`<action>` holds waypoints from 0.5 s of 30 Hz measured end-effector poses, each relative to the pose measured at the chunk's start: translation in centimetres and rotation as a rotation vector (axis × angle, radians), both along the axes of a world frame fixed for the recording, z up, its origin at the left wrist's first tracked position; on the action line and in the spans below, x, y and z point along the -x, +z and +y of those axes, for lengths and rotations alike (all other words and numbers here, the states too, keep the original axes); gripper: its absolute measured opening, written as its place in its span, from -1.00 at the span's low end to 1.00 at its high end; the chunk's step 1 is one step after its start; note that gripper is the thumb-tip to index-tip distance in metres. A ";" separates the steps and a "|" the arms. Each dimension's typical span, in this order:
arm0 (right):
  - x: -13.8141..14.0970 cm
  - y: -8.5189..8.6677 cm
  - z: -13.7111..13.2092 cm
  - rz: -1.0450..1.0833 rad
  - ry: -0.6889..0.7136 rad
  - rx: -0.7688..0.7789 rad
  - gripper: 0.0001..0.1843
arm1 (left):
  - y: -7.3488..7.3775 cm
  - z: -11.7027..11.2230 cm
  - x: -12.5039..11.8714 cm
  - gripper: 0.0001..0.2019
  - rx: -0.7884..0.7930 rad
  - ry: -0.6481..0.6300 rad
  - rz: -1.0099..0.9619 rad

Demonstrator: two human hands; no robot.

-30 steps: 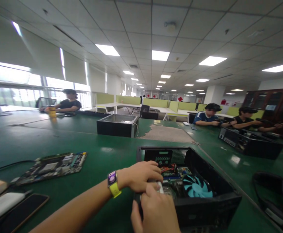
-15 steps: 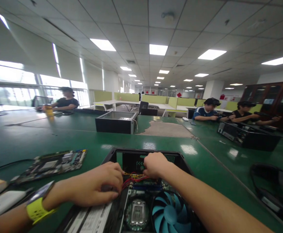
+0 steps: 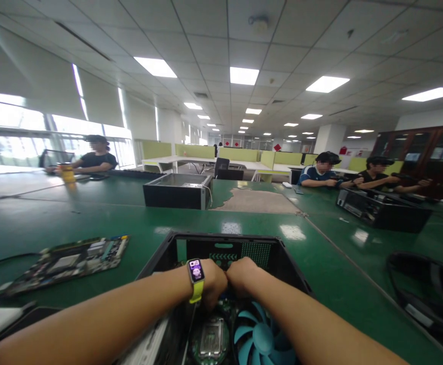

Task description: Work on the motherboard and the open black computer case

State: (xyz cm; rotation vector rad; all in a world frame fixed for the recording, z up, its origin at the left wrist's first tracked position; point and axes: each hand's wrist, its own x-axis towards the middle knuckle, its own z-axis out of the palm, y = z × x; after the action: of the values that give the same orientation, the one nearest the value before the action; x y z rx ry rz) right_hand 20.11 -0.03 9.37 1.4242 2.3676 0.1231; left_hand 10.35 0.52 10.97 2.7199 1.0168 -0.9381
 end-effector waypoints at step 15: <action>0.1 0.5 0.2 -0.134 -0.002 0.042 -0.56 | -2.7 1.2 0.6 -0.75 -0.089 0.012 -0.070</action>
State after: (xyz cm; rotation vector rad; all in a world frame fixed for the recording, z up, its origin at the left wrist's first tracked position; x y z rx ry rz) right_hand 20.03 0.18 9.90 1.3549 2.2474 0.1616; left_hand 9.77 1.75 8.26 2.7933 1.0855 -0.8078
